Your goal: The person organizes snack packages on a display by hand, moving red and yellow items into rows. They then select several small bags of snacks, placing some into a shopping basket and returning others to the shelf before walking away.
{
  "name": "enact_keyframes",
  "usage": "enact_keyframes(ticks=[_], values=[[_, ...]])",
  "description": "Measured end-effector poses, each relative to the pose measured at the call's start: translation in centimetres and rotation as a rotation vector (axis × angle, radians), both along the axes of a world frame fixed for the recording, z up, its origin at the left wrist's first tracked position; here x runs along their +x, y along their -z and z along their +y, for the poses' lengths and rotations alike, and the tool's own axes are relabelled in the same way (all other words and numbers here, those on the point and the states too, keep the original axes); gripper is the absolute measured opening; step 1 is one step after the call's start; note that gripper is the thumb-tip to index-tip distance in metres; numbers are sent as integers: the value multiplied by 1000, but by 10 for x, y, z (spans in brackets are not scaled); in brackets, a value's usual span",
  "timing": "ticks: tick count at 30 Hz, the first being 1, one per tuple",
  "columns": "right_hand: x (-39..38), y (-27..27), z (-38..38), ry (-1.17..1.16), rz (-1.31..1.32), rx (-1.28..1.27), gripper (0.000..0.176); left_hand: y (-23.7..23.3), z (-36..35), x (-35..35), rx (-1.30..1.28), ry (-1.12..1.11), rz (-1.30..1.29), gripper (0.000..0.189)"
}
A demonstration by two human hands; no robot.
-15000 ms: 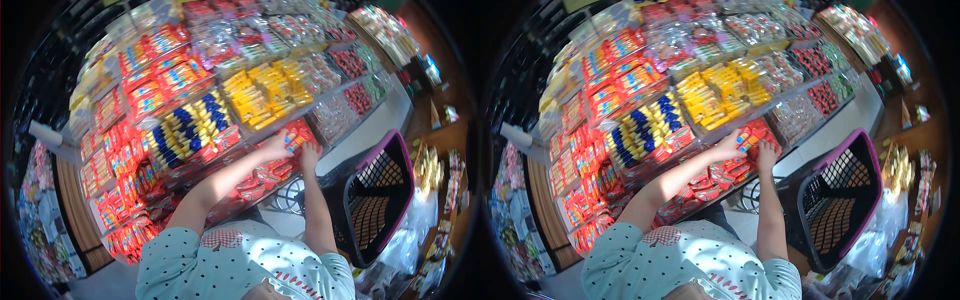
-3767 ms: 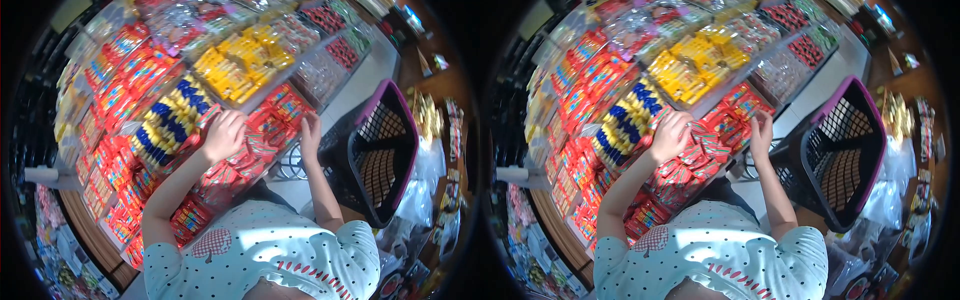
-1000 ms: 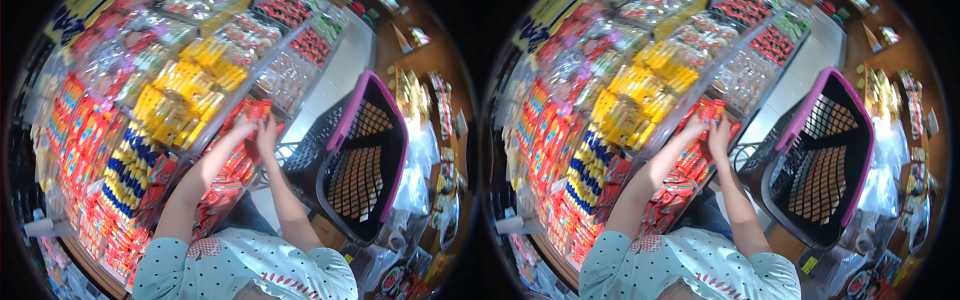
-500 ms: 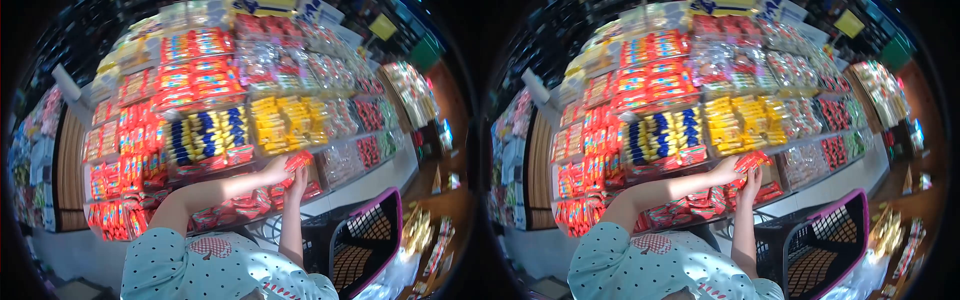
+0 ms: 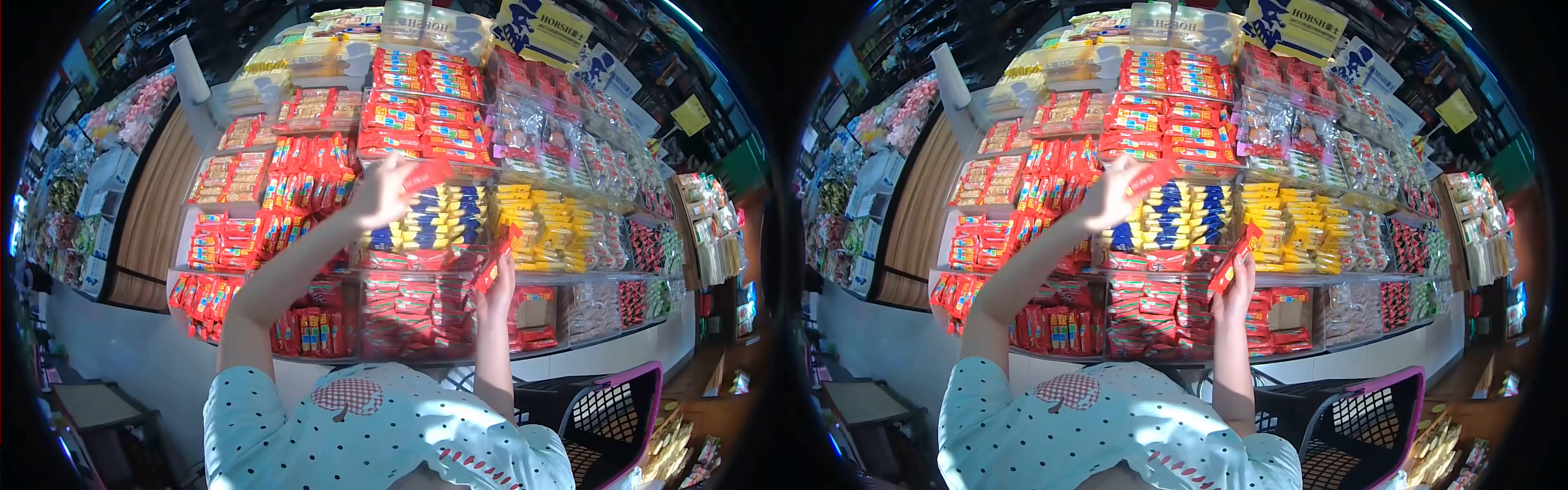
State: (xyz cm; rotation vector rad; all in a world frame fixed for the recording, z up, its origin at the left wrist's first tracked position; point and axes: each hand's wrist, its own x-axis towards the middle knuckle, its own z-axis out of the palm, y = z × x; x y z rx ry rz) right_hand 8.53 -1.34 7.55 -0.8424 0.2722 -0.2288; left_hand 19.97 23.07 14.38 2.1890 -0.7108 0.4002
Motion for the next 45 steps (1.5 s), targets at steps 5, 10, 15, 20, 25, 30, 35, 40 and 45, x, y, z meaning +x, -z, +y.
enact_keyframes(ticks=[5, 10, 15, 20, 25, 30, 35, 40, 45], values=[[17, 4, 1, -20, -44, -3, 43, -17, 41, 65, 476, -104, 47, 43], [34, 0, 2, 37, -24, -26, 55, -14, 41, 95, 693, -6, -11, 45], [44, -2, 0, 55, 10, -50, 55, 8, 40, 99, 563, 86, -190, 48], [69, -20, 1, 19, -1, -176, 56, 17, 53, 103, 532, 54, -412, 49], [131, -74, 16, 78, -283, -755, 63, 0, 54, 104, 510, 69, -198, 51], [245, -83, 4, -60, -510, -1327, 65, -38, 45, 144, 516, -38, -99, 48], [314, -81, 13, -329, -494, -1611, 65, -33, 30, 200, 796, -114, -177, 39], [344, -89, 24, -547, -475, -1751, 66, -1, 27, 222, 775, -196, -223, 41], [362, -85, 32, -609, -433, -1951, 60, 24, 27, 226, 691, -267, -220, 50]])
